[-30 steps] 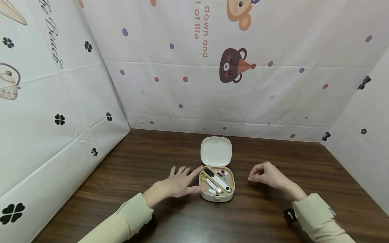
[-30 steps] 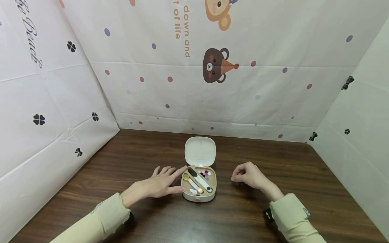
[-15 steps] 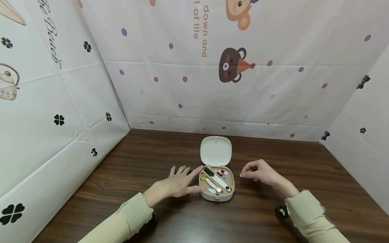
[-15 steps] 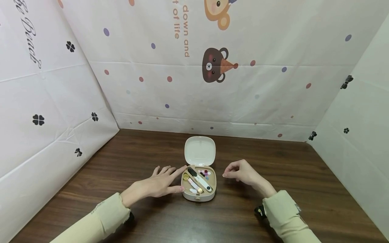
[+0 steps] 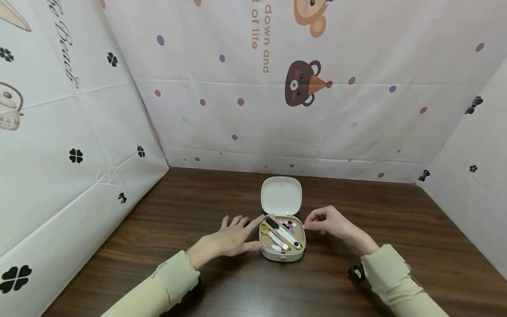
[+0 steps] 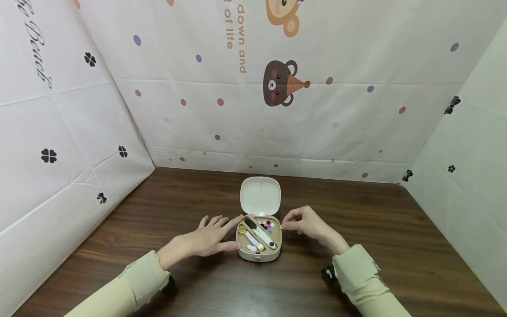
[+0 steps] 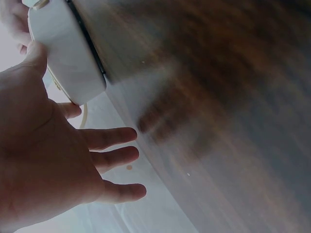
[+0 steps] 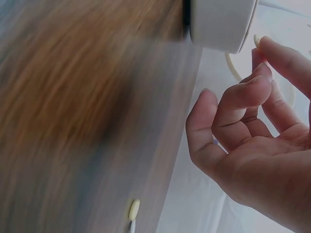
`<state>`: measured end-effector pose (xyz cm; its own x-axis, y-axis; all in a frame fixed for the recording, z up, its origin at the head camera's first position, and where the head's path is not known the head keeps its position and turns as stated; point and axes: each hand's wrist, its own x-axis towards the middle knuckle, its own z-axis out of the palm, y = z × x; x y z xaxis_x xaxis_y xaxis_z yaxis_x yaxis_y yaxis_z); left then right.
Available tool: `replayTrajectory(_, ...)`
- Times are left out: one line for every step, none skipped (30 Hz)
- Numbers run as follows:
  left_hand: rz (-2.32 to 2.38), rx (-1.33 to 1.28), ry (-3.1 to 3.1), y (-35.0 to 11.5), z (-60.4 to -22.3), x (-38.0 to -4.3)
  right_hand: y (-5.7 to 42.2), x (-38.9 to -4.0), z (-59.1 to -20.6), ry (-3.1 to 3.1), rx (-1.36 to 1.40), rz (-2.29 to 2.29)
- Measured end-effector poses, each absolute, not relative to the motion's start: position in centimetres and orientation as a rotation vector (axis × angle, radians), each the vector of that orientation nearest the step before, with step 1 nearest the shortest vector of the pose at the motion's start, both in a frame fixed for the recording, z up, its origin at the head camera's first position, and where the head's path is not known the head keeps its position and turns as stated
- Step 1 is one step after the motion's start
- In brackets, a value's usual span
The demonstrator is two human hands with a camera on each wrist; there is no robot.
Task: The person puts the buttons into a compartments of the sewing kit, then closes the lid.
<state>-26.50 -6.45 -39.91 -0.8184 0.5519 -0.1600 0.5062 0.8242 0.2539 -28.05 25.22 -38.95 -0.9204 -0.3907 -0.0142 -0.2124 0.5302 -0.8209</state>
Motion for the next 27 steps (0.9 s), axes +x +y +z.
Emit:
replayTrajectory(0.297, 0.819, 2.781, -6.5, -39.9, -26.5, 25.1, -28.1, -38.9, 2.569, -0.512, -1.335)
replayTrajectory(0.298, 0.819, 2.781, -6.5, -39.9, -26.5, 24.9, -28.1, -38.9, 2.566, -0.508, -1.332)
replayTrajectory(0.297, 0.819, 2.782, -6.5, -39.9, -26.5, 24.7, -28.1, -38.9, 2.564, -0.503, -1.329)
replayTrajectory(0.296, 0.820, 2.782, -6.5, -39.9, -26.5, 24.6, -28.1, -38.9, 2.561, -0.496, -1.331)
replayTrajectory(0.297, 0.822, 2.782, -6.5, -39.9, -26.4, 24.4, -28.2, -38.9, 2.559, -0.497, -1.331)
replayTrajectory(0.296, 0.822, 2.781, -6.5, -39.9, -26.4, 24.3, -28.2, -38.9, 2.555, -0.497, -1.332)
replayTrajectory(0.296, 0.823, 2.781, -6.5, -39.9, -26.4, 24.1, -28.2, -38.9, 2.554, -0.501, -1.333)
replayTrajectory(0.296, 0.824, 2.781, -6.5, -39.9, -26.4, 23.9, -28.2, -38.9, 2.552, -0.497, -1.335)
replayTrajectory(0.296, 0.825, 2.781, -6.5, -39.9, -26.4, 23.8, -28.2, -38.9, 2.553, -0.503, -1.334)
replayTrajectory(0.297, 0.828, 2.782, -6.5, -39.9, -26.4, 23.6, -28.2, -38.8, 2.554, -0.509, -1.332)
replayTrajectory(0.298, 0.828, 2.782, -6.5, -39.9, -26.4, 23.5, -28.2, -38.8, 2.553, -0.519, -1.328)
replayTrajectory(0.299, 0.829, 2.783, -6.5, -39.9, -26.4, 23.4, -28.2, -38.8, 2.552, -0.523, -1.328)
replayTrajectory(0.300, 0.829, 2.783, -6.5, -39.9, -26.4, 23.3, -28.1, -38.8, 2.553, -0.530, -1.326)
replayTrajectory(0.299, 0.829, 2.784, -6.5, -39.9, -26.3, 23.2, -28.1, -38.8, 2.556, -0.538, -1.322)
replayTrajectory(0.300, 0.828, 2.783, -6.5, -39.9, -26.3, 23.1, -28.2, -38.8, 2.561, -0.556, -1.315)
replayTrajectory(0.304, 0.829, 2.782, -6.5, -39.9, -26.3, 23.0, -28.2, -38.9, 2.566, -0.567, -1.309)
replayTrajectory(0.305, 0.827, 2.781, -6.5, -39.9, -26.3, 22.9, -28.2, -39.0, 2.575, -0.580, -1.297)
replayTrajectory(0.307, 0.828, 2.781, -6.5, -39.9, -26.4, 22.9, -28.2, -39.1, 2.590, -0.589, -1.280)
replayTrajectory(0.307, 0.828, 2.782, -6.5, -39.9, -26.4, 22.8, -28.3, -39.2, 2.609, -0.600, -1.258)
replayTrajectory(0.309, 0.829, 2.782, -6.5, -39.9, -26.4, 22.7, -28.3, -39.3, 2.629, -0.611, -1.238)
replayTrajectory(0.310, 0.829, 2.781, -6.5, -39.9, -26.4, 22.7, -28.4, -39.3, 2.650, -0.621, -1.217)
replayTrajectory(0.311, 0.830, 2.782, -6.5, -39.9, -26.4, 22.6, -28.4, -39.4, 2.671, -0.630, -1.198)
replayTrajectory(0.311, 0.830, 2.782, -6.5, -39.9, -26.4, 22.6, -28.4, -39.4, 2.693, -0.638, -1.180)
replayTrajectory(0.313, 0.831, 2.783, -6.5, -39.9, -26.4, 22.5, -28.4, -39.5, 2.712, -0.645, -1.167)
replayTrajectory(0.314, 0.831, 2.783, -6.5, -39.9, -26.4, 22.4, -28.4, -39.5, 2.731, -0.654, -1.154)
replayTrajectory(0.314, 0.830, 2.782, -6.5, -39.8, -26.4, 22.3, -28.4, -39.5, 2.748, -0.660, -1.145)
replayTrajectory(0.316, 0.830, 2.783, -6.6, -39.8, -26.4, 22.3, -28.4, -39.5, 2.761, -0.664, -1.136)
